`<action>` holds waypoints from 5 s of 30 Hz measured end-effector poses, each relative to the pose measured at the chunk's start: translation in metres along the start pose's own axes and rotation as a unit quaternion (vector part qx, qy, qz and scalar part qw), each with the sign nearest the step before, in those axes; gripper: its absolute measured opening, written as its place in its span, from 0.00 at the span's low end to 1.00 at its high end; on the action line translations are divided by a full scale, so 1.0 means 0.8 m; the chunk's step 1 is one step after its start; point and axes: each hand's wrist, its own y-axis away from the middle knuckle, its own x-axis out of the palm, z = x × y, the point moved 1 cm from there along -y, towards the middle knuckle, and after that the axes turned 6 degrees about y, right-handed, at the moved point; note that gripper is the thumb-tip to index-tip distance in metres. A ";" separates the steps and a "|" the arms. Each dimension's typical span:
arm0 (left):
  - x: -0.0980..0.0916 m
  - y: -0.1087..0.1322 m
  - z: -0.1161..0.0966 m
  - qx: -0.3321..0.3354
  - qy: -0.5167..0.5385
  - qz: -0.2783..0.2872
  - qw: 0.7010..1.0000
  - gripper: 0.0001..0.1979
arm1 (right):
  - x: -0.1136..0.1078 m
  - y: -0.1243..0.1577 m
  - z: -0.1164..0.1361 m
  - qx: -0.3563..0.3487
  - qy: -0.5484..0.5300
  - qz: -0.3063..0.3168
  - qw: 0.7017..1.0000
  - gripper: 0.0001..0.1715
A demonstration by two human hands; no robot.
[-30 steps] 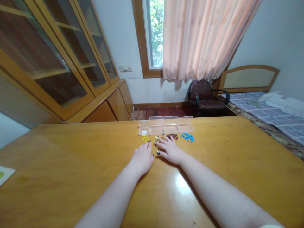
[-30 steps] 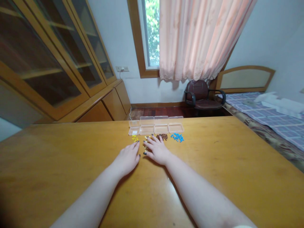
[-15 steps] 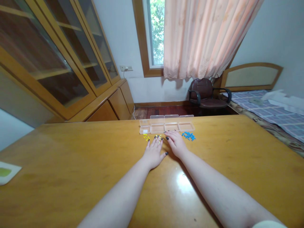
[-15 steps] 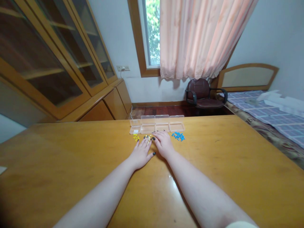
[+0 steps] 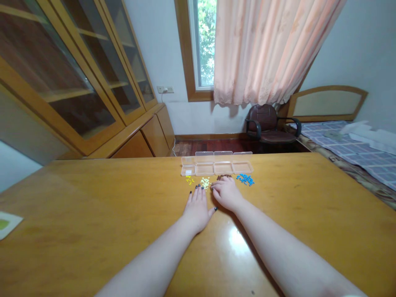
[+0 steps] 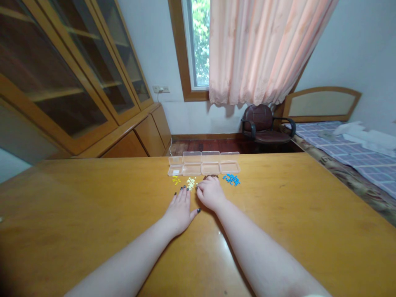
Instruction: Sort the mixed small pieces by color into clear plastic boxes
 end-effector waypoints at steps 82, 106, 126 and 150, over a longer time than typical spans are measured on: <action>-0.017 -0.008 0.006 0.086 0.070 -0.020 0.994 0.34 | 0.011 0.001 0.000 0.010 0.033 0.035 0.999 0.21; -0.052 -0.050 0.127 -0.004 0.109 -0.145 0.983 0.19 | 0.007 0.000 0.001 0.025 -0.025 0.042 0.998 0.18; -0.047 -0.052 0.134 -0.067 0.096 -0.151 0.981 0.17 | 0.010 0.001 0.000 0.029 -0.023 0.048 0.998 0.17; -0.039 -0.059 0.136 -0.092 0.101 -0.137 0.981 0.07 | 0.009 0.000 0.000 0.026 -0.041 0.047 0.998 0.16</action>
